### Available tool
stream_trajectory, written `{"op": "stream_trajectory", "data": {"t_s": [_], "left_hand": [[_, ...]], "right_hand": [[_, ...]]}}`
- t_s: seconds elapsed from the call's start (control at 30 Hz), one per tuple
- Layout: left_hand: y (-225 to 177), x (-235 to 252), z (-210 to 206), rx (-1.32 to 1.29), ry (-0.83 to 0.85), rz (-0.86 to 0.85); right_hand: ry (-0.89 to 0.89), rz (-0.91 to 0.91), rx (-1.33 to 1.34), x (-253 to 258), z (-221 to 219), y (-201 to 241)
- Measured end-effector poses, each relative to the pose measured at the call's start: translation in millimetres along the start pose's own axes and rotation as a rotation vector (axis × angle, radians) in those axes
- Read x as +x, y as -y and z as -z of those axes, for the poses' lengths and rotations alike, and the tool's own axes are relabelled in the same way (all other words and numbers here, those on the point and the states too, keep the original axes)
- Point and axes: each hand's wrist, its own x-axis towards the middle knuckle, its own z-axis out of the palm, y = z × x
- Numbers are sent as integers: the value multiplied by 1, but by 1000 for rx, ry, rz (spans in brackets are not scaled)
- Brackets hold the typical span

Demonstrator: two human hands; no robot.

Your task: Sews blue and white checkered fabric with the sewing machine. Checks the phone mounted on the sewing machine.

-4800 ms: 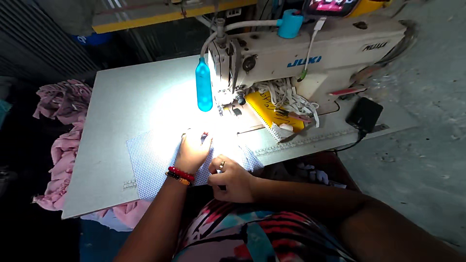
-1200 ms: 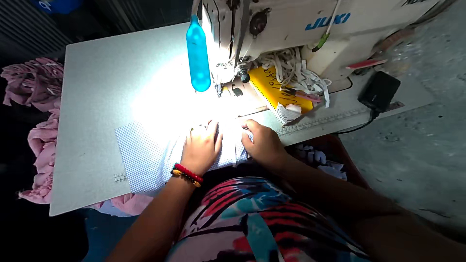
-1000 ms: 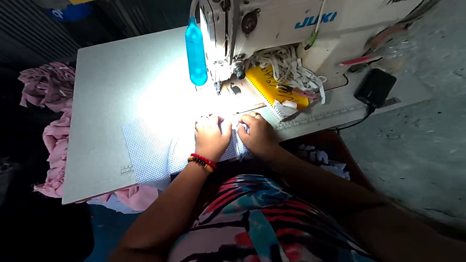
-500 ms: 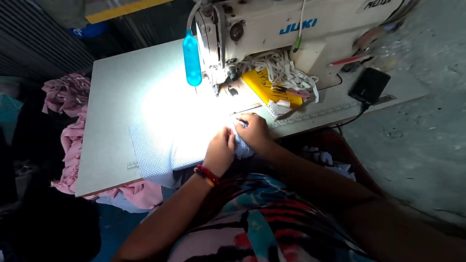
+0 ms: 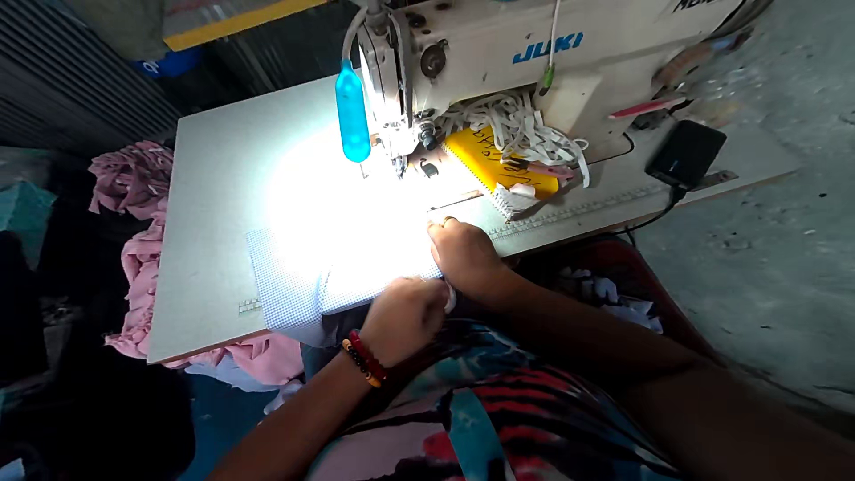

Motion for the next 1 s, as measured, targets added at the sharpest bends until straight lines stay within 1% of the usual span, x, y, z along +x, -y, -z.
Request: {"op": "stream_trajectory", "data": {"t_s": [0.03, 0.07, 0.1, 0.17, 0.3, 0.37, 0.4, 0.5, 0.57, 0.67, 0.73, 0.8, 0.93, 1.0], "left_hand": [[15, 1, -1, 136, -144, 72], [33, 3, 1, 210, -213, 155], [49, 5, 6, 232, -216, 244], [64, 4, 12, 222, -231, 313], [42, 10, 6, 119, -298, 278], [28, 26, 2, 43, -287, 319], [24, 36, 0, 26, -264, 362], [20, 59, -8, 95, -196, 476], [21, 67, -14, 179, -186, 488], [25, 77, -11, 201, -173, 487], [27, 79, 1, 134, -133, 515], [27, 77, 11, -2, -148, 568], [35, 76, 12, -253, -247, 590], [39, 78, 6, -348, -363, 563]], "right_hand": [[32, 19, -63, -1, 1, 3], [52, 34, -99, -3, 1, 5], [49, 46, -107, -4, -1, 6], [33, 29, -18, 0, -2, 2], [42, -177, 386, 5, 5, -12], [-8, -211, 491, 3, 5, -17], [-26, -219, 512, 3, 5, -18], [-30, -213, 515, -1, 8, -18], [-48, -200, 488, -2, 7, -18], [-64, -214, 427, 2, 4, -16], [-64, -240, 399, 6, 4, -14], [-84, -264, 413, 10, 3, -15], [-88, -280, 490, 11, 5, -19], [-97, -280, 511, 12, 5, -19]]}}
